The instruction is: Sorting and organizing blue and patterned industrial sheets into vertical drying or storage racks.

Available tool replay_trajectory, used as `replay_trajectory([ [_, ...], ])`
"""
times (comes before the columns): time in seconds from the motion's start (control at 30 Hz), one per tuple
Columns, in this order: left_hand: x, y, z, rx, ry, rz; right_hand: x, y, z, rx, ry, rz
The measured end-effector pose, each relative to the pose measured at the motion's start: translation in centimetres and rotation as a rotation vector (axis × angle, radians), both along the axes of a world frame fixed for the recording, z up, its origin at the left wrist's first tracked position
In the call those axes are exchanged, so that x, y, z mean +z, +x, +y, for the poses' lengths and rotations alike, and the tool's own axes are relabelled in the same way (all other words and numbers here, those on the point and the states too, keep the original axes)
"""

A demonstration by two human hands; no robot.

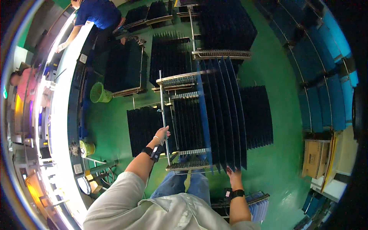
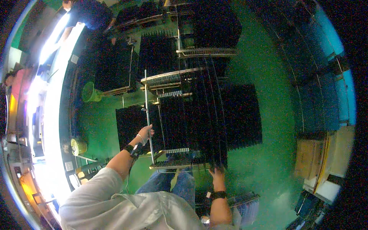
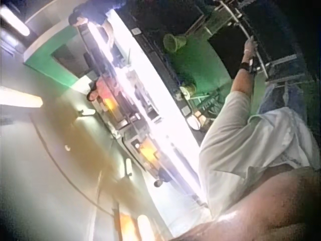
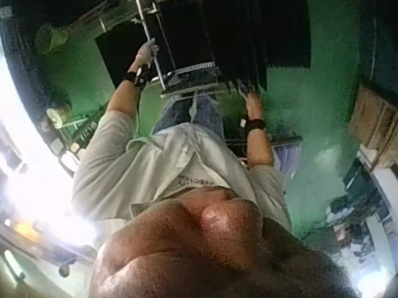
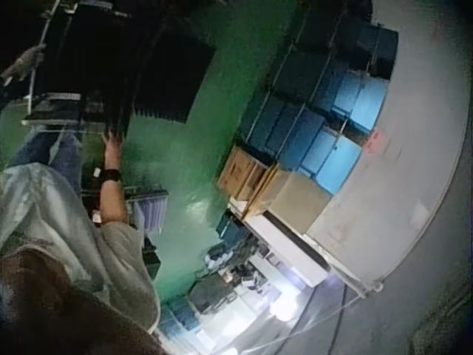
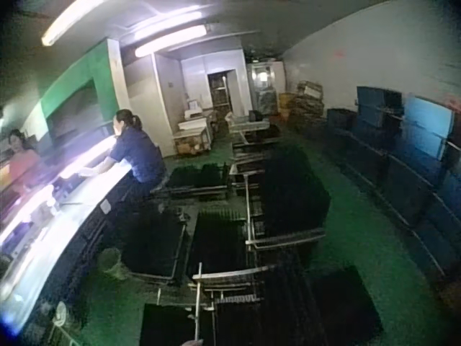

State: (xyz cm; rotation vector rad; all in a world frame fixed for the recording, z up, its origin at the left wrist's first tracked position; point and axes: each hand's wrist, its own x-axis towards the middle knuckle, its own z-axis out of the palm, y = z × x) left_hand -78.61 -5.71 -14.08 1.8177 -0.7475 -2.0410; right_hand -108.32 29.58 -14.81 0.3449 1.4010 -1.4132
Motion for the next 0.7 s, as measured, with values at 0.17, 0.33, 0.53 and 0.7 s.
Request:
replay_trajectory([
  [0.17, -0.3, 0.2, 0.0, 0.045, -0.017, 0.072, -0.1, -0.2, 0.2, -0.032, 0.013, 0.018],
  [0.33, 0.4, -0.6, 1.1, 0.110, -0.045, -0.030, 2.8, -1.5, 0.2, 0.094, 0.151, 0.033],
  [0.53, -1.2, 1.4, 3.9, -0.326, -0.186, -0.384, 12.2, -8.0, -1.7, 0.573, 0.383, 0.649],
  [0.7, -2.2, 4.2, 9.4, -0.410, -0.246, -0.531, 28.3, -4.9, -11.8, 0.659, -0.024, 0.833],
])
